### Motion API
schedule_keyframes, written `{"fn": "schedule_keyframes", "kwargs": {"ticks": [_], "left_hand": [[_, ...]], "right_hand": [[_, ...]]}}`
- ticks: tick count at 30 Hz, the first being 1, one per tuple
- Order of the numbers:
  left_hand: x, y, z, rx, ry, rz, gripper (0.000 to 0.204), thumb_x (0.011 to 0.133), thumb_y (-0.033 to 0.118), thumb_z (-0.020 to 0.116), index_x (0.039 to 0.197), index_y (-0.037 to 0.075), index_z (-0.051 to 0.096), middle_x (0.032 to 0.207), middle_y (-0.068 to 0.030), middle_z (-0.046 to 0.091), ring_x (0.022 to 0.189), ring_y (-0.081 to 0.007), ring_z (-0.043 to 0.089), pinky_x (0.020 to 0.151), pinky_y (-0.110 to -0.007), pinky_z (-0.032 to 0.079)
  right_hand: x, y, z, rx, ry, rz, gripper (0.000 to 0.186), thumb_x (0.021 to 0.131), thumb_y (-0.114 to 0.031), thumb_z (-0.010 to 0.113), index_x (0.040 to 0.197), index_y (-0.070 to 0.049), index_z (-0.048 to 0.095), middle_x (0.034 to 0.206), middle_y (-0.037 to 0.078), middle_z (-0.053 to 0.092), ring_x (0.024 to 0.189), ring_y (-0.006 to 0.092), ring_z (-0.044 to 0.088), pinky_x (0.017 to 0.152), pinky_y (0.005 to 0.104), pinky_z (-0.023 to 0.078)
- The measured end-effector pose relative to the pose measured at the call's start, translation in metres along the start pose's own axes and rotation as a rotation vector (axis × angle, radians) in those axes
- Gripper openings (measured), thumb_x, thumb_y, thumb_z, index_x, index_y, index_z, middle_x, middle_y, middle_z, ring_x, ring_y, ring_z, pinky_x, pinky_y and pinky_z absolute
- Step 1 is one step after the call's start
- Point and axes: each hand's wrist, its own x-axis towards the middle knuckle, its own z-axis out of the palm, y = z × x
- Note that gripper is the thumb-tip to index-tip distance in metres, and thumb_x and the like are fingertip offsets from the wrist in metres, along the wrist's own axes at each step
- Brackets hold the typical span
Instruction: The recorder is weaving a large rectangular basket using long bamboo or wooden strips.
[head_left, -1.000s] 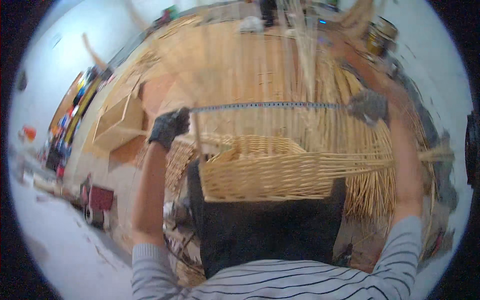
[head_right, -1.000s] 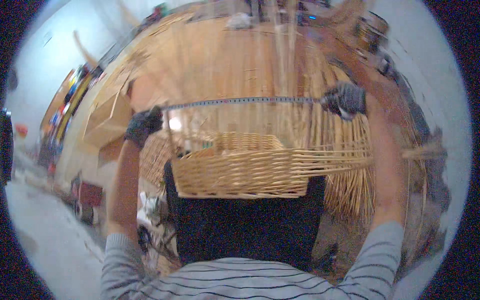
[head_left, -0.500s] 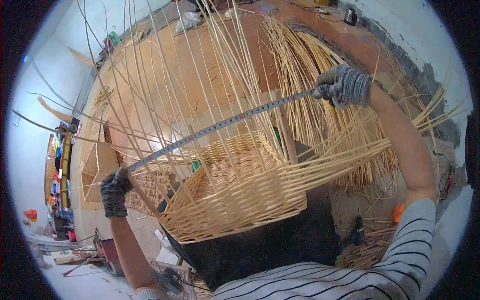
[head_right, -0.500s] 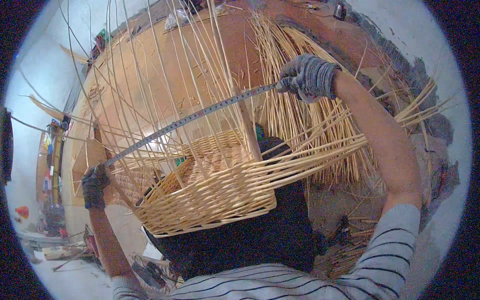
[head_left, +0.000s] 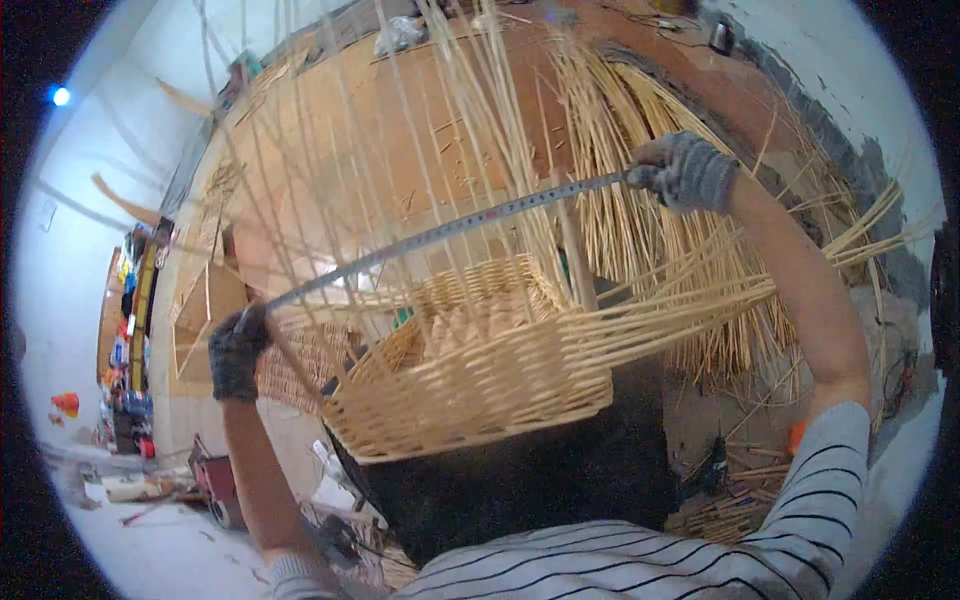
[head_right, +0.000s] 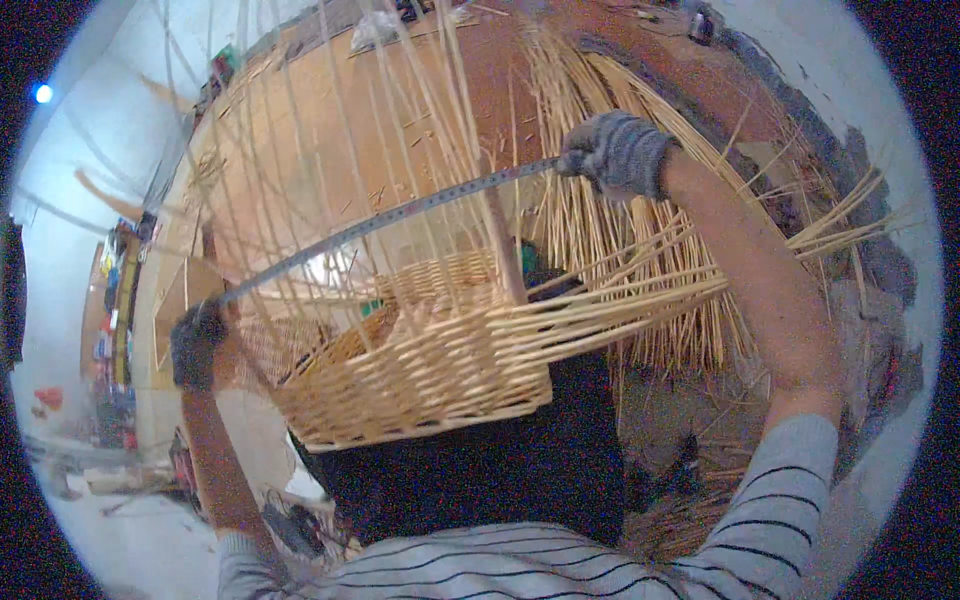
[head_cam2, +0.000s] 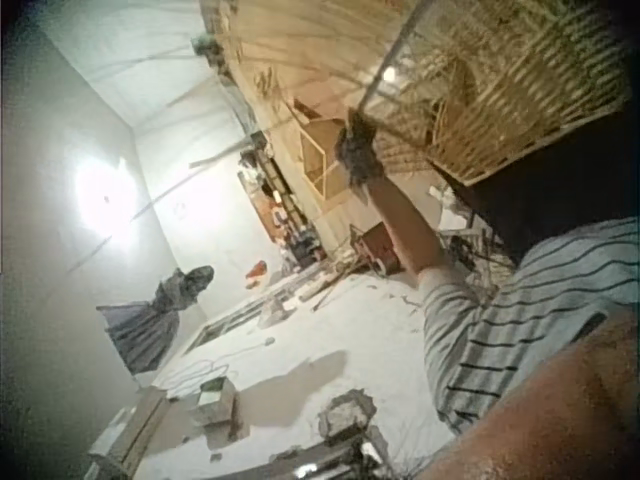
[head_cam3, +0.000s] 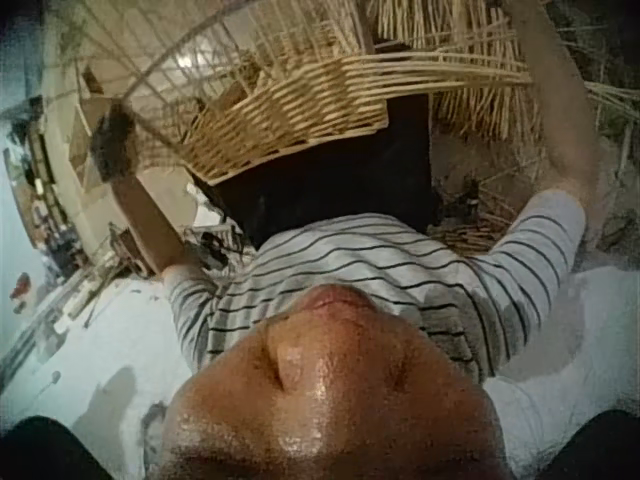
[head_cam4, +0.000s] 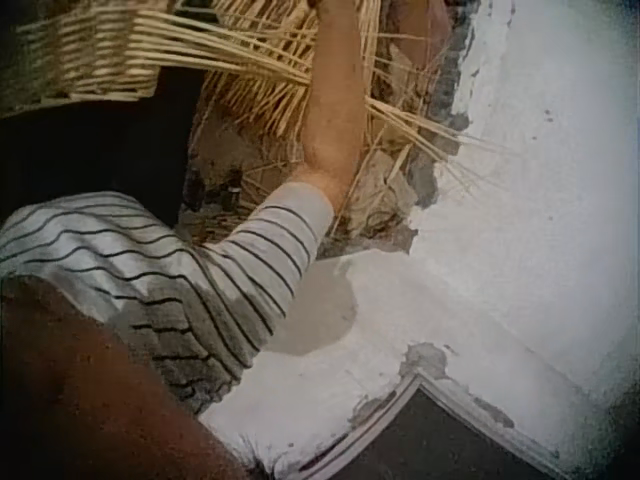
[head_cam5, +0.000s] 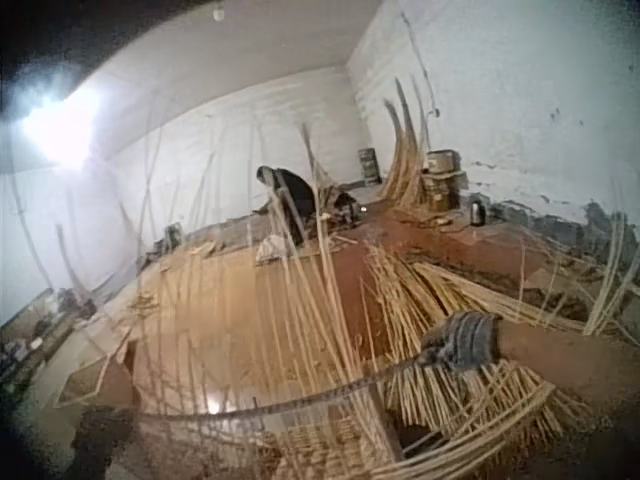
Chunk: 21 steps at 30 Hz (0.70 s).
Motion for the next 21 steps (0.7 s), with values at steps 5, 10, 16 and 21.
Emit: {"fn": "schedule_keyframes", "kwargs": {"ticks": [5,10,16,21], "left_hand": [[-0.036,0.067,-0.015,-0.533,0.153,-0.139,0.023,0.082,0.025,0.057,0.088,0.003,0.063,0.077,-0.002,0.061,0.067,-0.0098,0.056,0.059,-0.023,0.045],[-0.138,0.164,0.057,-0.417,-0.874,0.077,0.017,0.072,0.015,0.065,0.086,0.005,0.065,0.091,-0.0083,0.063,0.086,-0.0186,0.059,0.078,-0.032,0.046],[-0.14,0.172,0.07,-0.353,-0.327,0.231,0.019,0.078,0.01,0.06,0.096,0.005,0.061,0.091,-0.0107,0.063,0.086,-0.0209,0.061,0.076,-0.031,0.047],[-0.094,0.194,0.177,0.451,-0.226,0.188,0.032,0.085,0.034,0.042,0.098,0.01,0.06,0.085,-0.0156,0.062,0.076,-0.0317,0.06,0.068,-0.041,0.046]], "right_hand": [[-0.073,-0.074,-0.001,-0.066,-0.092,-0.046,0.033,0.074,-0.039,0.06,0.082,-0.007,0.058,0.074,0.01,0.061,0.071,0.0233,0.059,0.066,0.0351,0.045],[-0.175,-0.037,0.088,0.037,-0.706,0.228,0.039,0.072,-0.04,0.062,0.094,-0.008,0.061,0.084,0.01,0.063,0.081,0.0238,0.06,0.074,0.0342,0.045],[-0.21,-0.045,0.107,-0.052,-0.163,0.033,0.045,0.075,-0.031,0.063,0.108,-0.002,0.053,0.11,0.017,0.053,0.093,0.0282,0.056,0.084,0.0344,0.043],[-0.06,-0.161,0.132,0.226,0.456,0.089,0.025,0.086,-0.02,0.046,0.097,0.001,0.054,0.095,0.02,0.058,0.092,0.0331,0.056,0.077,0.0393,0.044]]}}
